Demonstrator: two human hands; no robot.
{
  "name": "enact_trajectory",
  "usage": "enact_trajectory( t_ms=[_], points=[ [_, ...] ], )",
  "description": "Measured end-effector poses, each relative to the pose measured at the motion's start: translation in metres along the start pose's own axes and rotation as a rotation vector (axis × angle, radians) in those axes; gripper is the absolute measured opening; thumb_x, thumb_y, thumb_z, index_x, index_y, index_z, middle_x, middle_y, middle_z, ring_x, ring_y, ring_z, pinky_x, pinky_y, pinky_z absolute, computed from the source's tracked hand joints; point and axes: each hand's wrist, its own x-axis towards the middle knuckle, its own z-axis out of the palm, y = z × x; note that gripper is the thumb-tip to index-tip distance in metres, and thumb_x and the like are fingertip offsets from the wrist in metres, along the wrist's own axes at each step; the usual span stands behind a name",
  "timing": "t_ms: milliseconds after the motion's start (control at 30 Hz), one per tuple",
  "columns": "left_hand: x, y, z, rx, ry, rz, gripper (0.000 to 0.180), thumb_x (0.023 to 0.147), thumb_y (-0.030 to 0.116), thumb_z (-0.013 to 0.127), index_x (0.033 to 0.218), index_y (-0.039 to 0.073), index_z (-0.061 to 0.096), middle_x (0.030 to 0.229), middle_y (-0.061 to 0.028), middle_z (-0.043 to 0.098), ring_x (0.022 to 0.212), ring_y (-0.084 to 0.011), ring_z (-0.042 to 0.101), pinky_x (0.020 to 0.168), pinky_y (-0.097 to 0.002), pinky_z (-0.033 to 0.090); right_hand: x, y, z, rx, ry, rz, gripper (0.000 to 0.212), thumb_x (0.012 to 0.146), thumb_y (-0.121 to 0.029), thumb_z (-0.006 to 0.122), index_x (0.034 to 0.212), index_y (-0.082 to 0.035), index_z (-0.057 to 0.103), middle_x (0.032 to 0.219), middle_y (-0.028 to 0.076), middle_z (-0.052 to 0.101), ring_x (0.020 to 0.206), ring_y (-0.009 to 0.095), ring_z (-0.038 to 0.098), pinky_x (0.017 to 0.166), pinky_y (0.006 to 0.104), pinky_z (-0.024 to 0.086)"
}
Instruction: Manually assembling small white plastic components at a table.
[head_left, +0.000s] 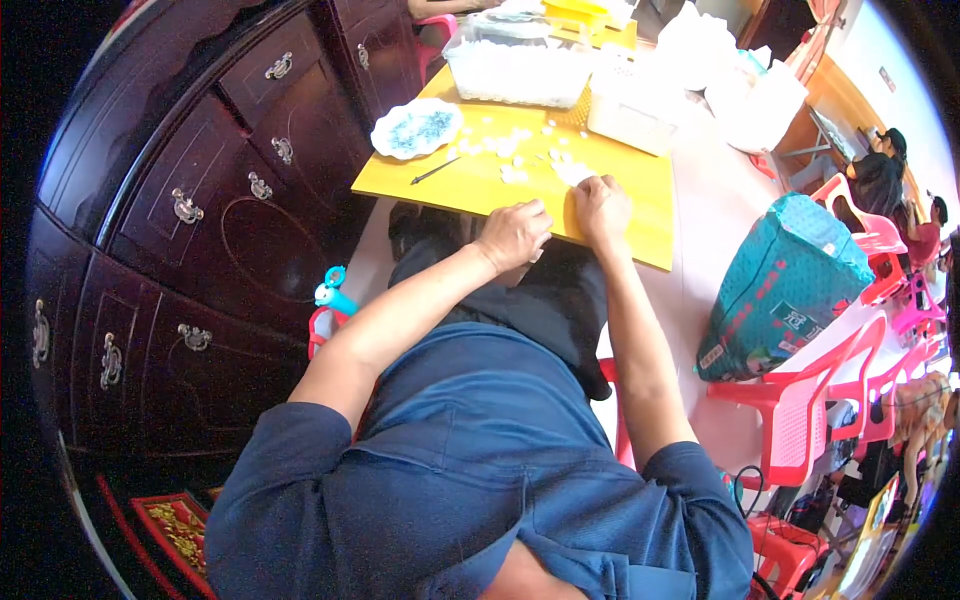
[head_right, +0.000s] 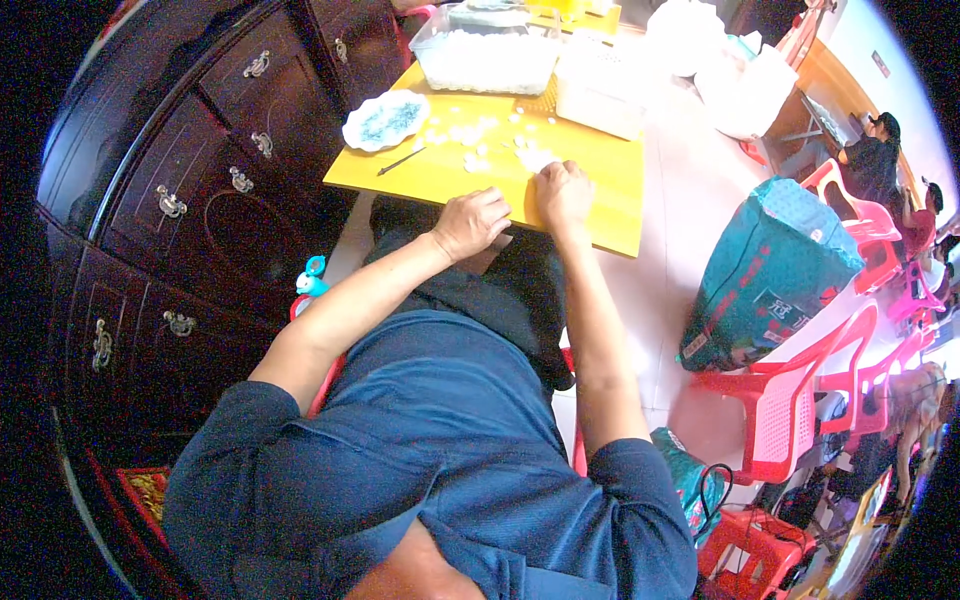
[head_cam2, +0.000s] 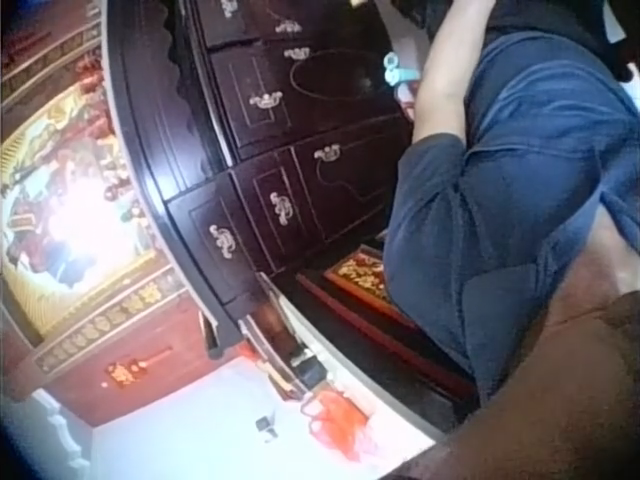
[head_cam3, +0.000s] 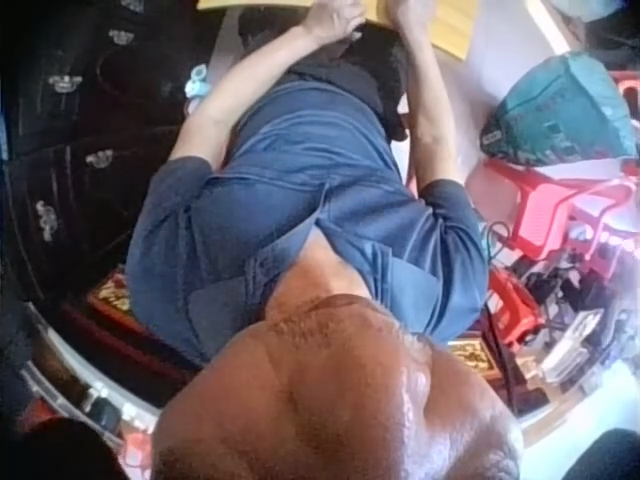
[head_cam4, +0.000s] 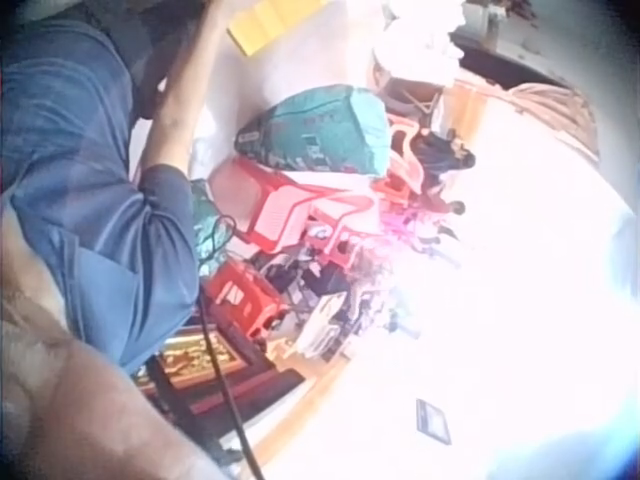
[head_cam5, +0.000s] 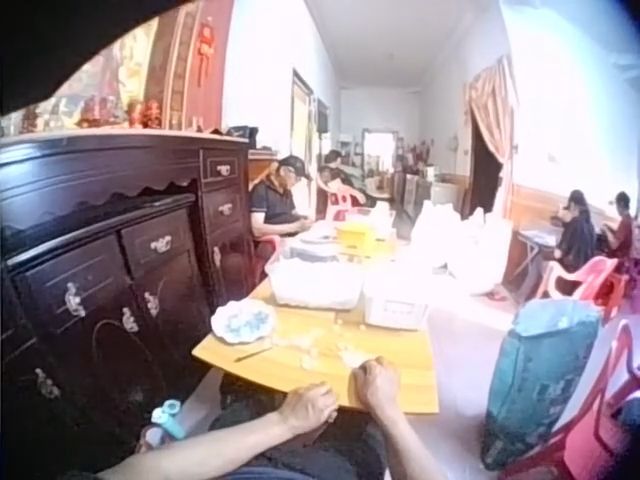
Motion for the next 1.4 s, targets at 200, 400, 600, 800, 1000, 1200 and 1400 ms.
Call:
enact_trajectory(
  t_ms=[200, 400, 600, 800, 1000, 1200, 1400],
  points=[
    [0.0, 0.003, 0.004, 0.007, 0.025, 0.009, 0.01, 0.081, 0.02, 0.067, 0.08, 0.012, 0.061, 0.083, -0.0062, 0.057, 0.076, -0.0267, 0.063, 0.066, -0.0386, 0.053, 0.0, 0.003, 0.004, 0.025, -0.05, 0.021, 0.011, 0.078, -0.023, 0.072, 0.08, -0.013, 0.069, 0.081, 0.008, 0.068, 0.082, 0.03, 0.066, 0.078, 0.0448, 0.048],
    [-0.002, 0.005, 0.002, -0.064, 0.08, -0.029, 0.009, 0.082, 0.019, 0.066, 0.082, 0.011, 0.063, 0.083, -0.0069, 0.058, 0.076, -0.0281, 0.063, 0.066, -0.0396, 0.053, 0.005, -0.006, -0.007, 0.064, -0.022, -0.09, 0.01, 0.081, -0.019, 0.07, 0.082, -0.009, 0.065, 0.083, 0.009, 0.068, 0.08, 0.029, 0.066, 0.074, 0.0417, 0.05],
    [-0.005, 0.017, -0.009, -0.6, 0.19, -0.311, 0.009, 0.086, 0.013, 0.067, 0.084, 0.004, 0.069, 0.08, -0.0083, 0.069, 0.067, -0.0198, 0.066, 0.065, -0.0317, 0.053, -0.018, -0.019, -0.026, 0.629, 0.155, 0.207, 0.013, 0.092, -0.012, 0.067, 0.1, -0.002, 0.064, 0.082, 0.006, 0.064, 0.07, 0.015, 0.059, 0.067, 0.0304, 0.049],
    [-0.026, 0.018, -0.025, -1.227, 0.006, -0.698, 0.01, 0.092, 0.013, 0.064, 0.096, 0.004, 0.067, 0.075, 0.0028, 0.062, 0.06, -0.0041, 0.054, 0.055, -0.0199, 0.045, -0.077, -0.05, -0.063, 1.129, -0.23, 0.633, 0.016, 0.097, -0.023, 0.063, 0.101, -0.007, 0.062, 0.087, -0.001, 0.063, 0.074, 0.006, 0.054, 0.065, 0.0212, 0.044],
    [-0.026, 0.025, -0.028, -1.231, 0.008, -0.698, 0.008, 0.094, 0.009, 0.06, 0.094, 0.002, 0.063, 0.069, 0.0002, 0.06, 0.057, -0.0062, 0.054, 0.049, -0.0218, 0.044, -0.082, -0.062, -0.056, 1.351, -0.364, 0.743, 0.012, 0.095, -0.017, 0.065, 0.101, -0.007, 0.062, 0.089, 0.002, 0.068, 0.075, 0.008, 0.057, 0.066, 0.0217, 0.046],
    [-0.031, 0.02, -0.028, -1.23, 0.012, -0.701, 0.005, 0.091, 0.003, 0.062, 0.093, 0.0, 0.065, 0.08, -0.0023, 0.065, 0.067, -0.0068, 0.059, 0.058, -0.0218, 0.049, -0.083, -0.061, -0.045, 1.294, -0.409, 0.634, 0.011, 0.093, -0.013, 0.066, 0.101, -0.006, 0.064, 0.088, 0.002, 0.069, 0.075, 0.007, 0.06, 0.068, 0.0209, 0.046],
    [-0.03, 0.015, -0.028, -1.178, 0.072, -0.692, 0.01, 0.088, -0.001, 0.063, 0.099, -0.002, 0.063, 0.085, -0.0034, 0.065, 0.074, -0.0083, 0.062, 0.064, -0.0214, 0.052, -0.084, -0.066, -0.045, 1.3, -0.436, 0.617, 0.011, 0.093, -0.013, 0.067, 0.101, -0.006, 0.065, 0.089, 0.002, 0.07, 0.074, 0.007, 0.06, 0.067, 0.0204, 0.045]
  ],
)
